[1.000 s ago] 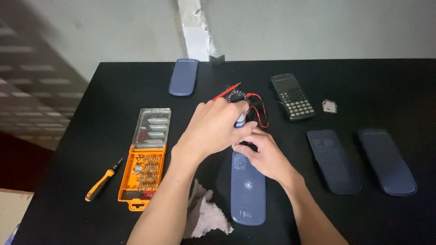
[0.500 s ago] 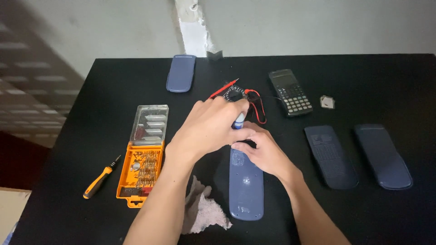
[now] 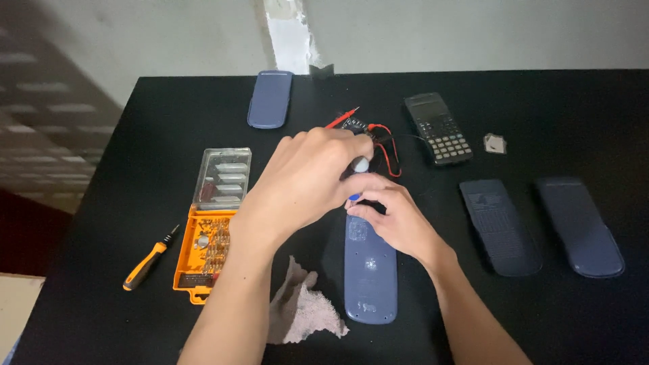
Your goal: Using a precision screwdriver to fasten screws into the back housing of a calculator.
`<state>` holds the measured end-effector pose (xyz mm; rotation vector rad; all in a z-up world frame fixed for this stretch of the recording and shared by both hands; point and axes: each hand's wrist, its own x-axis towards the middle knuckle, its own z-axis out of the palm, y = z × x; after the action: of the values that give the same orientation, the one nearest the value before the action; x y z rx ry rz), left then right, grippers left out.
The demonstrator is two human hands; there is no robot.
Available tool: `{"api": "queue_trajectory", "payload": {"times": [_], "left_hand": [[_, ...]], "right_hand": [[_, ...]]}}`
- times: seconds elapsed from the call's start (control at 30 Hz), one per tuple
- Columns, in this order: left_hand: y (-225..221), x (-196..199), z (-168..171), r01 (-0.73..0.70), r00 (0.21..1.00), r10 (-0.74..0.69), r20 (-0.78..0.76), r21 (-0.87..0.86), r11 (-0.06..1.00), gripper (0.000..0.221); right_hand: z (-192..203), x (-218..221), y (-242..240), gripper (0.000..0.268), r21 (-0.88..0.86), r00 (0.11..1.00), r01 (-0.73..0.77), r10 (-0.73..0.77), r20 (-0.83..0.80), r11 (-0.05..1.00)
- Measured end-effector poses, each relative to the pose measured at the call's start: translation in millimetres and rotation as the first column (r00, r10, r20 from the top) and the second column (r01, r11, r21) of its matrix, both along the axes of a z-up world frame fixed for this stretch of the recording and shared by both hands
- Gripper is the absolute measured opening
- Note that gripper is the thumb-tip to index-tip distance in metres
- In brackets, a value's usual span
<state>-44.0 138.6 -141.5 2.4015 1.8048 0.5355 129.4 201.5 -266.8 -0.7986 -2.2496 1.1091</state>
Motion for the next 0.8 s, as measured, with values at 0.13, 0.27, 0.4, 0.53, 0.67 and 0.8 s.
{"api": "queue_trajectory", "payload": {"times": [0.13,0.27,0.4,0.53,0.67,0.8], "left_hand": [[-1.8,-2.2,2.0,0.100,0.995,-0.099,0.030,-0.021,0.995,0.017],[-3.5,-2.9,4.1,0.146,0.987,-0.145,0.067,-0.021,0.989,0.007],[-5.2,1.4,8.3,0.032,0.999,-0.030,0.030,-0.057,0.998,0.022],[-6.6,5.2,9.1,-0.136,0.985,0.129,-0.113,-0.058,0.989,0.045],[-6.1,1.3,4.3,-0.052,0.998,0.052,-0.043,-0.002,0.999,0.049],[-8.1,0.0,9.1,0.035,0.999,-0.037,-0.028,-0.065,0.997,0.009]], "right_hand": [[-11.9,1.7,5.4,0.014,0.043,1.000,0.001,0.000,-0.018,0.999],[-4.0,0.8,1.8,0.014,-0.040,1.000,0.030,-0.030,0.005,0.999],[-3.1,0.9,2.3,0.019,0.032,1.000,-0.005,0.006,-0.018,0.999],[-13.0,0.5,4.3,0.012,0.094,0.998,-0.023,0.028,-0.049,0.995],[-11.3,1.4,3.8,0.010,0.182,0.995,-0.065,0.077,-0.059,0.981],[-1.7,2.6,1.2,0.015,0.045,0.999,-0.041,0.041,-0.010,0.998]]}}
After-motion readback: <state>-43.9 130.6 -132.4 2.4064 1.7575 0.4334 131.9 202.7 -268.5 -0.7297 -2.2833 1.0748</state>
